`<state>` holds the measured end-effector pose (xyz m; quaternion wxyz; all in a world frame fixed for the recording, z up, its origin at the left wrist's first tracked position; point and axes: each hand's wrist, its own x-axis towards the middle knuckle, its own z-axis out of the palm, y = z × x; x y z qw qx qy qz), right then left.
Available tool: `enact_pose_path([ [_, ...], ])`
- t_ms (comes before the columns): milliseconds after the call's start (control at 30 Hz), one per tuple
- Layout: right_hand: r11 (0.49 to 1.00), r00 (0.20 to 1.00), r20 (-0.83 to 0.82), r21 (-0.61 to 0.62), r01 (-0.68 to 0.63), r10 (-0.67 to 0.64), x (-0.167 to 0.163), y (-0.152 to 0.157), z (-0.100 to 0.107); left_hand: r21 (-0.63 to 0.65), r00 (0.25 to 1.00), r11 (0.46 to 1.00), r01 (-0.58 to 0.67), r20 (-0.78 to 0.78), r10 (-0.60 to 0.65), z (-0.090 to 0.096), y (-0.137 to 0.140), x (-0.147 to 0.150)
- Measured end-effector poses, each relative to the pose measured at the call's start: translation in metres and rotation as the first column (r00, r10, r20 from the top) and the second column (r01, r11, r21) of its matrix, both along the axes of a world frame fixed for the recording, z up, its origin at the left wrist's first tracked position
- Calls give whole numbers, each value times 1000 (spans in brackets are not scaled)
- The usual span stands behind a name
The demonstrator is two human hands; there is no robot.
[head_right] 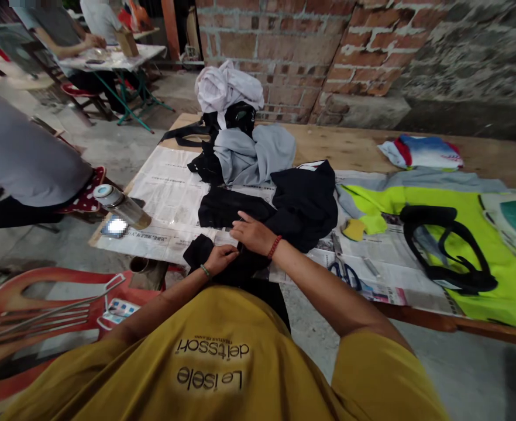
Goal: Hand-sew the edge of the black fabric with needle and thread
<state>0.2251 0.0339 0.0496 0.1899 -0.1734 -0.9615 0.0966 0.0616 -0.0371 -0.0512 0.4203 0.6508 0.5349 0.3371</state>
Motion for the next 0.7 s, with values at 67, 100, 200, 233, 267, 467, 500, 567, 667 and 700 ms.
enact_pose_path([
  [67, 998, 999, 1, 45, 53, -54, 14, 17, 6, -14, 1000, 1000, -2, -5, 2, 1, -1, 0],
  [100, 996, 997, -11, 53, 73, -72, 21, 24, 9, -20, 1000, 1000, -1, -8, 1, 1, -1, 0],
  [200, 990, 990, -42, 36, 134, -132, 40, 45, 21, -31, 1000, 1000, 2, -19, -3, 3, -1, 0],
  [233, 986, 986, -40, 32, 162, -161, 47, 50, 25, -32, 1000, 999, 0, -20, 0, 3, -1, 0],
  [267, 981, 981, -34, 39, 192, -191, 52, 55, 28, -35, 1000, 999, -5, -21, 4, 4, -1, 0],
  [467, 934, 948, -18, 165, 317, -319, 77, 75, 42, -50, 1000, 999, -18, -17, 17, 4, -2, 1],
  [500, 925, 943, -19, 185, 331, -333, 81, 77, 43, -52, 1000, 998, -21, -15, 20, 5, -2, 1],
  [567, 908, 935, -20, 232, 349, -354, 86, 82, 46, -59, 1000, 998, -22, -12, 22, 5, -2, 1],
  [667, 883, 919, -42, 262, 390, -393, 95, 88, 50, -60, 1000, 998, -28, -16, 27, 4, -2, 1],
  [700, 876, 912, -49, 260, 406, -408, 98, 90, 52, -56, 999, 998, -29, -17, 28, 3, -2, 1],
])
